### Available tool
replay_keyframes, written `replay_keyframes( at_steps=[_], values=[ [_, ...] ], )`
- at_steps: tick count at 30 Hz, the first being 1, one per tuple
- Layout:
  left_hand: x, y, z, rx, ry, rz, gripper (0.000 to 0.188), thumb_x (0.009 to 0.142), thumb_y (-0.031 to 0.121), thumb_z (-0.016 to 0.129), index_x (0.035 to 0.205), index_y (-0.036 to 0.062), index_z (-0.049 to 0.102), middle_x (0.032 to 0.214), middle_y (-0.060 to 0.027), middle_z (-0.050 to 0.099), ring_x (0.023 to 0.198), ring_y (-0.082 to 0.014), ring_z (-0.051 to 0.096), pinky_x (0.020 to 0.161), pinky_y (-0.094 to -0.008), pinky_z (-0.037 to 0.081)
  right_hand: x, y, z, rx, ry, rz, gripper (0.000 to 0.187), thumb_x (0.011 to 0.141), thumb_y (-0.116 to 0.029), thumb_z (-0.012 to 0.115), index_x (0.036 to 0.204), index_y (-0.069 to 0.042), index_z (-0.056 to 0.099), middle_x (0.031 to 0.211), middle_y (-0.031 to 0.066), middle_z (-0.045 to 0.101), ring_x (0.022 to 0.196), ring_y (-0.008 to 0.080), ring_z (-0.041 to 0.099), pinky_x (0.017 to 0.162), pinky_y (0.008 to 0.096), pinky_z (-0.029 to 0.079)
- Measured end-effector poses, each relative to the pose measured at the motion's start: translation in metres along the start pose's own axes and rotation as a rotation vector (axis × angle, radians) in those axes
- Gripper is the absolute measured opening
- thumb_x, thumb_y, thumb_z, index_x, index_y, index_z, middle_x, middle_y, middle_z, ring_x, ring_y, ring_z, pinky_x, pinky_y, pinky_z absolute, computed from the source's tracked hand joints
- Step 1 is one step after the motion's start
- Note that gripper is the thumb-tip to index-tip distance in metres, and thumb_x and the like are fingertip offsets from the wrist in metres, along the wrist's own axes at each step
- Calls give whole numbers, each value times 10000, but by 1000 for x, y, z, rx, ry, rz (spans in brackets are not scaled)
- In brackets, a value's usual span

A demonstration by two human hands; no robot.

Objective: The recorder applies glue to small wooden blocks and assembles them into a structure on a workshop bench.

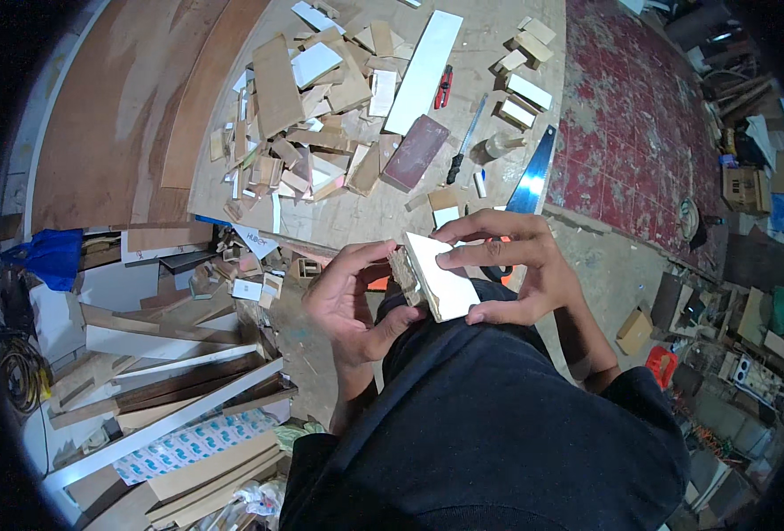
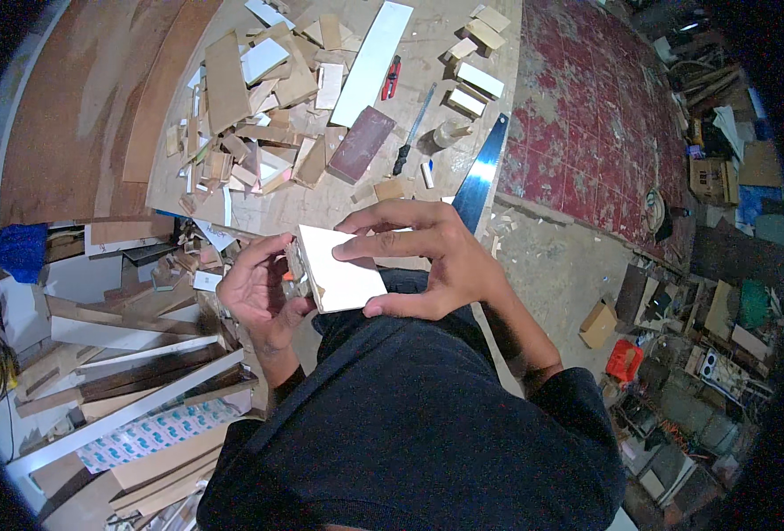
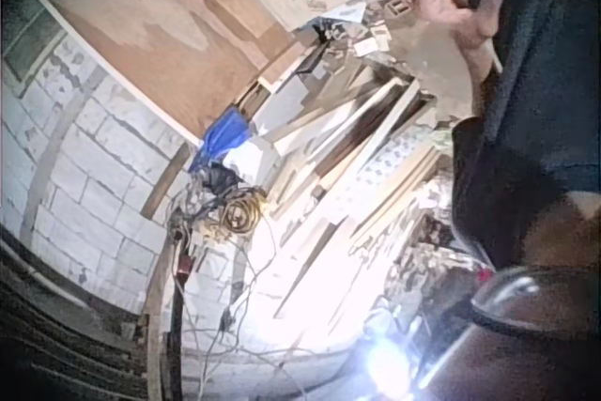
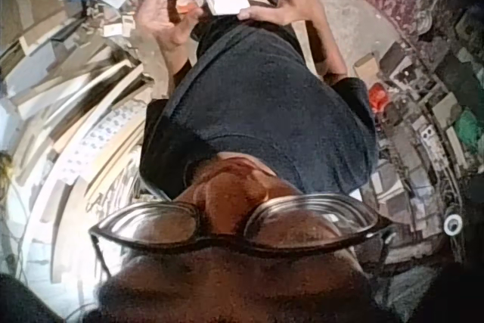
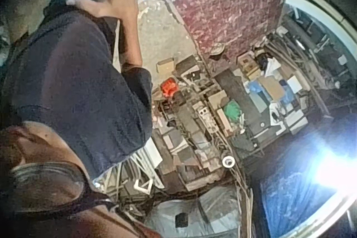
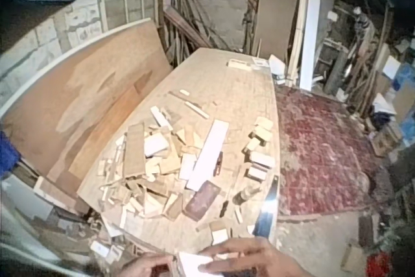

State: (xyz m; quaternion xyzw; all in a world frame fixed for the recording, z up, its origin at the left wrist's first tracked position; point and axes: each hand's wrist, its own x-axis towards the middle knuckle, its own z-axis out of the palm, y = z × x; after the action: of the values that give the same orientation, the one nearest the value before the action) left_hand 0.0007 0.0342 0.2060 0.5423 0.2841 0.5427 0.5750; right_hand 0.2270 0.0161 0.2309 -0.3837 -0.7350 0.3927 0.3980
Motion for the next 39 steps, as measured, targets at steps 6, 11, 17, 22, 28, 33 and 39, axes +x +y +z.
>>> replay_keyframes(
  at_steps=[6,11,17,22,28,33,39],
  values=[
    [1,0,4,-8,-37,33,582,702,159,809,1132,-132,545,1026,-185,604,920,-218,632,808,-303,531,-4,5,2,4,25,-23,556,595,-360,801,1045,-49,705,1077,202,633,955,330,634,793,406,507],
    [-1,3,7,2,-10,57,590,692,148,814,1133,-140,547,1037,-200,603,922,-220,632,806,-299,530,-7,4,5,20,55,-14,561,594,-364,805,1043,-43,705,1055,205,638,951,329,639,797,406,512],
    [1,8,7,49,-41,62,593,675,143,826,1121,-141,558,1042,-206,603,925,-225,633,807,-298,527,-11,7,9,77,83,-14,557,599,-358,799,1045,-39,703,1037,211,640,934,329,647,767,400,529],
    [-1,9,4,80,-76,80,585,675,133,825,1121,-140,561,1042,-210,606,918,-224,637,810,-307,525,-12,4,9,94,76,-5,566,580,-286,822,1087,-68,695,1077,160,645,947,293,638,818,361,501],
    [-2,6,6,35,-42,86,578,684,135,822,1123,-136,561,1016,-203,619,897,-222,645,805,-302,527,-13,1,12,81,79,7,553,586,-273,830,1085,-74,698,1086,163,642,963,294,634,825,363,500],
    [-3,5,5,13,-51,60,569,690,140,820,1118,-135,565,1008,-205,623,890,-222,649,798,-302,531,-13,1,13,59,82,-15,556,586,-273,833,1086,-72,696,1093,168,639,975,297,632,827,364,503],
    [-1,4,5,18,-75,68,557,699,148,815,1113,-134,570,1005,-205,623,886,-220,650,796,-305,533,-16,0,14,86,97,15,545,586,-260,832,1078,-67,699,1099,169,637,984,303,630,833,375,510]
  ],
)
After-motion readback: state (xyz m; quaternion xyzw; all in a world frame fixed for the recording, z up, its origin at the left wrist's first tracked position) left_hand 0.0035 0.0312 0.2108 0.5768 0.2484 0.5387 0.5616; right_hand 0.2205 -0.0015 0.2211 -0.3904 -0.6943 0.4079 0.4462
